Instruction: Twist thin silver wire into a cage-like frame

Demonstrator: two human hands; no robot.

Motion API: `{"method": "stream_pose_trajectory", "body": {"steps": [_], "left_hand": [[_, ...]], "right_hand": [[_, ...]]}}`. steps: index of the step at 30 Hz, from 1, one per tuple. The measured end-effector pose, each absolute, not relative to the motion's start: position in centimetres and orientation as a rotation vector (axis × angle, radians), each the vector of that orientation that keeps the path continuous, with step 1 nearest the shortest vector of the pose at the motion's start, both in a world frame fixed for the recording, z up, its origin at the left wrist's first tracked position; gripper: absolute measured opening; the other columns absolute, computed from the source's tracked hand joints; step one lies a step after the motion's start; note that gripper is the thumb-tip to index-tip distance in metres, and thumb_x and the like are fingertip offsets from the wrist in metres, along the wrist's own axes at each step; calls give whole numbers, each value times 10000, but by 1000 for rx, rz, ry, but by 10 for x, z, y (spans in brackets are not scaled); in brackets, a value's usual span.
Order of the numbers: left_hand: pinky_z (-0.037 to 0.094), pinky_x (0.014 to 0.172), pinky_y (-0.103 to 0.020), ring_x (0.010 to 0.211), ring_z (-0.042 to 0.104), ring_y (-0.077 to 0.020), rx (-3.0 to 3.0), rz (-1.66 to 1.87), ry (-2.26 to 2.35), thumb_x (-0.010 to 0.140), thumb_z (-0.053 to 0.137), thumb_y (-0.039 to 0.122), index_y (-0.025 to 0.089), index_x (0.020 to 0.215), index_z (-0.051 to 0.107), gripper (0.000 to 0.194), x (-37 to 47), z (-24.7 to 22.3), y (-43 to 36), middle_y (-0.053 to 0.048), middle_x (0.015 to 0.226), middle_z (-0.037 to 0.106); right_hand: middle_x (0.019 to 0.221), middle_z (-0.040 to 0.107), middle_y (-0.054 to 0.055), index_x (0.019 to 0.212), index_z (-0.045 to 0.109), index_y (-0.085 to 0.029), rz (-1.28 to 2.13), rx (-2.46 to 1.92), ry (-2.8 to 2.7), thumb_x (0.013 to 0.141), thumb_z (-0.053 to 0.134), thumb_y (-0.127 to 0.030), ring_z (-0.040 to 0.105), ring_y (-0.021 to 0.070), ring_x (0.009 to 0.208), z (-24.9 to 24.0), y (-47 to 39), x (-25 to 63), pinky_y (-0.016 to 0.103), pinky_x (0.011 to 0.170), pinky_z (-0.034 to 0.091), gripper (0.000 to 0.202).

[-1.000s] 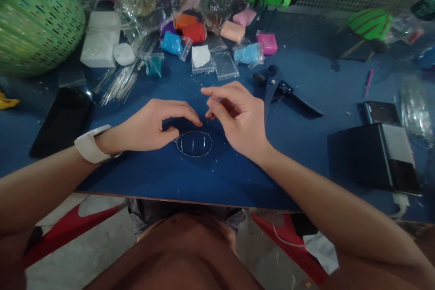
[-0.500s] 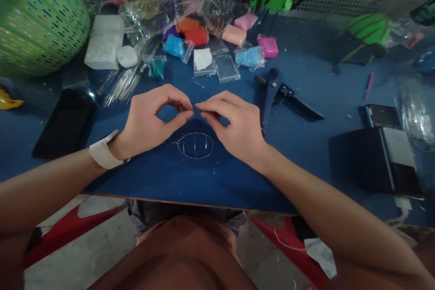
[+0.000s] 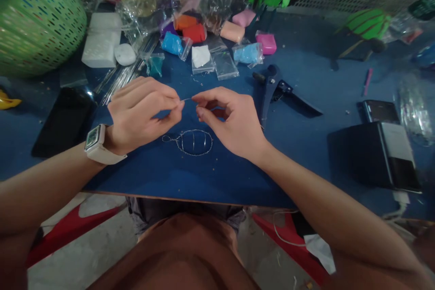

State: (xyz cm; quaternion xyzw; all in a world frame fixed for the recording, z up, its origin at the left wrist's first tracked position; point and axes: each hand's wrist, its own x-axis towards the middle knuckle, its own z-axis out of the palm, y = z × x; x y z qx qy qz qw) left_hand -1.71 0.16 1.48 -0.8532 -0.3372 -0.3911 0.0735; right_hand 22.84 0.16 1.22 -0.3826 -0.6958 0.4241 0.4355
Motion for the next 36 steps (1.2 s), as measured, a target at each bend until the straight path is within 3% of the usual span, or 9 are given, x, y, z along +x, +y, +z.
{"method": "stream_pose_trajectory", "body": {"steps": [6,10,13,17,21,26,30,36], "left_hand": [[667,871,-489,835,724,-190,-2712,-1322,-1119,1203,653,353,262,871,573,353,-22,14,3,-43,973,777],[669,790,-425,834,711,-178,-2628,-1444,-1099,1184,692,346,279,920,610,285,-18,12,0,-23,946,772],[638,711,-352,814,732,-144,-2598,-1534,-1047,1175,692,249,265,910,616,276,-13,11,-2,7,887,775],[595,658,-309,764,723,-125,-2670,-1580,-1026,1119,719,164,236,901,623,248,-8,11,-3,9,869,776],[617,714,-313,791,744,-142,-2892,-1566,-1233,1093,718,212,219,954,718,139,-9,13,-6,-18,910,805],[669,831,-281,937,824,-157,-3167,-1617,-1444,1156,714,371,217,1155,845,202,-13,15,-3,-57,1083,889],[674,807,-268,913,837,-160,-3322,-1682,-1514,1180,729,484,224,1120,891,313,-12,15,1,-66,1049,903],[727,818,-282,938,873,-184,-3432,-1845,-1637,1028,912,640,214,1105,897,433,-7,14,0,-71,1060,920]], "right_hand": [[889,845,-13,957,856,-257,1511,-875,-1610,874,1023,-280,821,173,772,15,10,231,344,785,765,188],[877,827,-1,923,828,-263,1634,-851,-1482,816,1114,-503,809,187,772,20,7,229,383,819,772,389],[886,819,7,920,833,-272,1621,-864,-1426,834,1097,-582,805,195,806,21,8,230,392,846,768,416],[927,832,4,936,852,-284,1411,-882,-1529,896,1063,-488,795,186,797,14,14,235,373,808,747,296],[963,863,14,977,858,-308,1005,-924,-1764,996,922,-296,813,232,853,11,13,239,421,813,735,68],[973,868,15,1022,881,-330,641,-963,-1909,1043,804,-210,823,270,905,15,5,240,493,857,713,144],[996,884,10,1056,900,-366,650,-963,-1933,1053,812,-182,841,286,920,16,3,242,519,838,738,204],[1017,902,-13,1066,917,-403,664,-958,-1922,1054,800,-157,863,299,915,16,1,241,555,835,744,273]]}}
